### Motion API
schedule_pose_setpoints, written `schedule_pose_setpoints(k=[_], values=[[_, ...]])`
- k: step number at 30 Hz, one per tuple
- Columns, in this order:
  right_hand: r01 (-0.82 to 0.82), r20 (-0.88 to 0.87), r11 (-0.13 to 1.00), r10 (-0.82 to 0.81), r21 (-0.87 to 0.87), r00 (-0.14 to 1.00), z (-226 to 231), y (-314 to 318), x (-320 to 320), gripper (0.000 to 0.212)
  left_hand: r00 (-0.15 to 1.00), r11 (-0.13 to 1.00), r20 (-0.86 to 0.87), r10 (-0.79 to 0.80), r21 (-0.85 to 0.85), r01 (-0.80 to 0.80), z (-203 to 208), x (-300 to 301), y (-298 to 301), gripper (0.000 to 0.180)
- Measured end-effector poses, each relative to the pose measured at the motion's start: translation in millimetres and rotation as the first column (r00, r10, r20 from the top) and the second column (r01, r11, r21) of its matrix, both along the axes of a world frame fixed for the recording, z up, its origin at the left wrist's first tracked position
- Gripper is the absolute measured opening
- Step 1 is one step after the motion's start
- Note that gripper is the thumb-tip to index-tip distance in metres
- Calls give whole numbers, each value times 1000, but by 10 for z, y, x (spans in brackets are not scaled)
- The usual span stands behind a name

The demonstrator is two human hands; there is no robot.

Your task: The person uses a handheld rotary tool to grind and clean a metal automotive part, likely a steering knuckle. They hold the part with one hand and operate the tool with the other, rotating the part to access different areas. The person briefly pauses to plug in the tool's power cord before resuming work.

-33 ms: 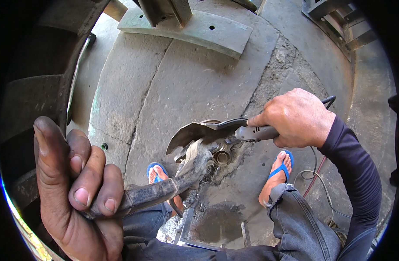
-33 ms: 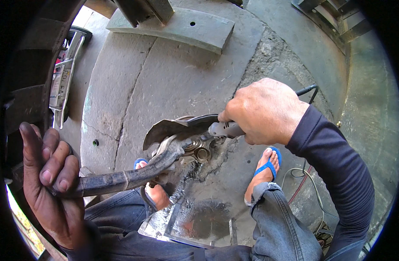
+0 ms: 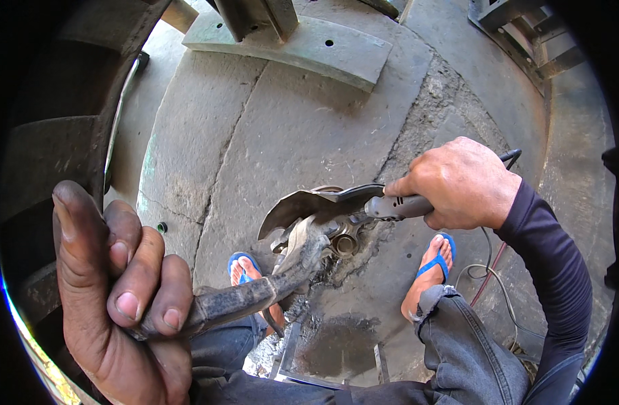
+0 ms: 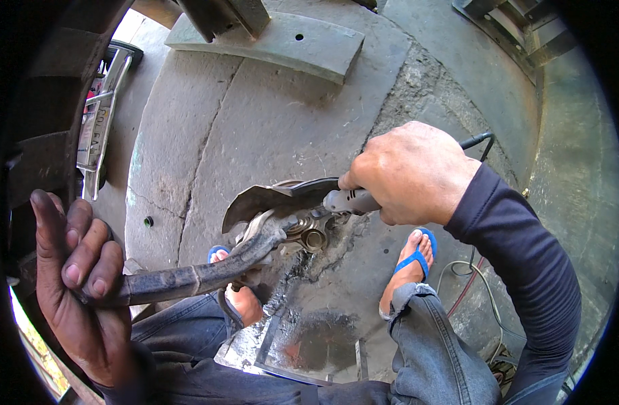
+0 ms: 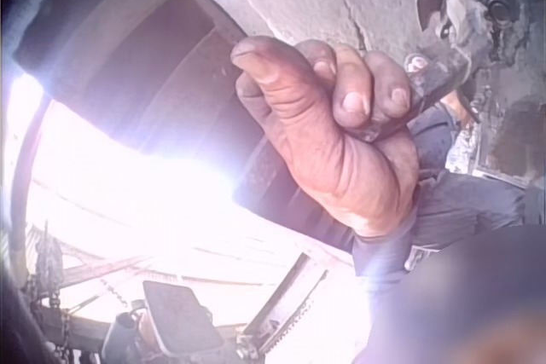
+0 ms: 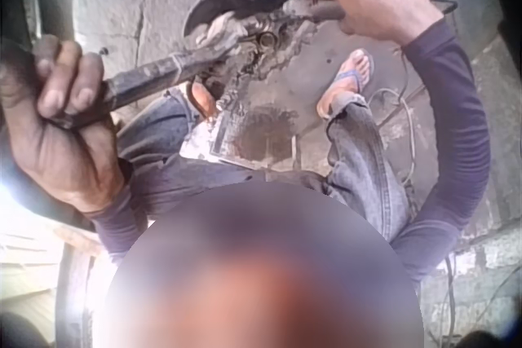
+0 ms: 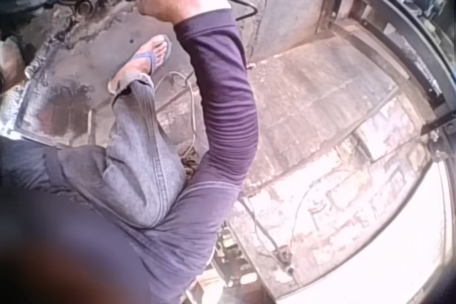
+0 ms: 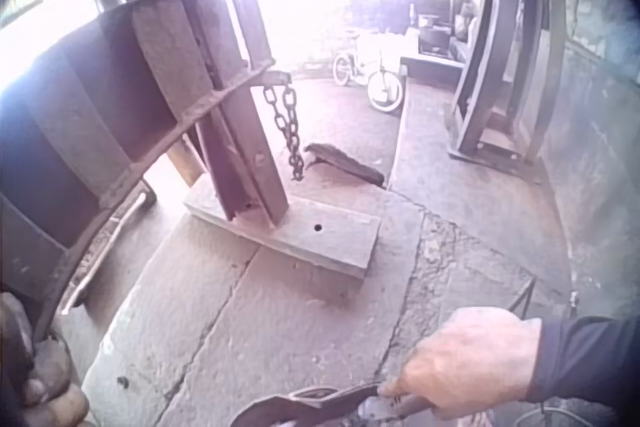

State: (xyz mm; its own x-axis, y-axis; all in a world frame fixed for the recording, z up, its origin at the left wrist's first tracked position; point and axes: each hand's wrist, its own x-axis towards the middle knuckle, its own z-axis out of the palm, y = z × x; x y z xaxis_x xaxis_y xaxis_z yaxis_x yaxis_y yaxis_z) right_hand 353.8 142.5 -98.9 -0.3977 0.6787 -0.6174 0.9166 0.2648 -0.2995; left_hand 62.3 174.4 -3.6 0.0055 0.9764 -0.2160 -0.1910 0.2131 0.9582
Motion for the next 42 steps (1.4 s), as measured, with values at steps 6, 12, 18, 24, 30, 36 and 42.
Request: schedule_pose_setpoints(k=[6,12,18,24,30,36,42], values=[[7,-62,1000,-5,20,998,-24,-14,-10,55,1000,1000,15,12,5,-12,-2,26,3,32],[5,-60,998,-1,60,998,-116,-74,90,61,1000,1000,-2,18,4,-18,-1,-4,-11,32],[14,-65,999,-11,45,998,-147,-100,137,64,998,998,39,-53,-21,54,10,-60,18,34],[13,-42,999,-11,50,999,-115,-144,160,66,995,991,27,-100,-86,102,46,-145,55,37],[38,69,999,-41,36,997,-62,-150,163,64,995,998,78,-66,19,64,-32,-118,39,38],[33,-12,999,-33,35,999,-57,-111,76,62,984,994,146,-102,-17,105,-31,-199,87,40],[52,-46,997,-50,50,998,-65,-113,-31,51,985,993,128,-115,-15,118,-54,-194,127,38]])
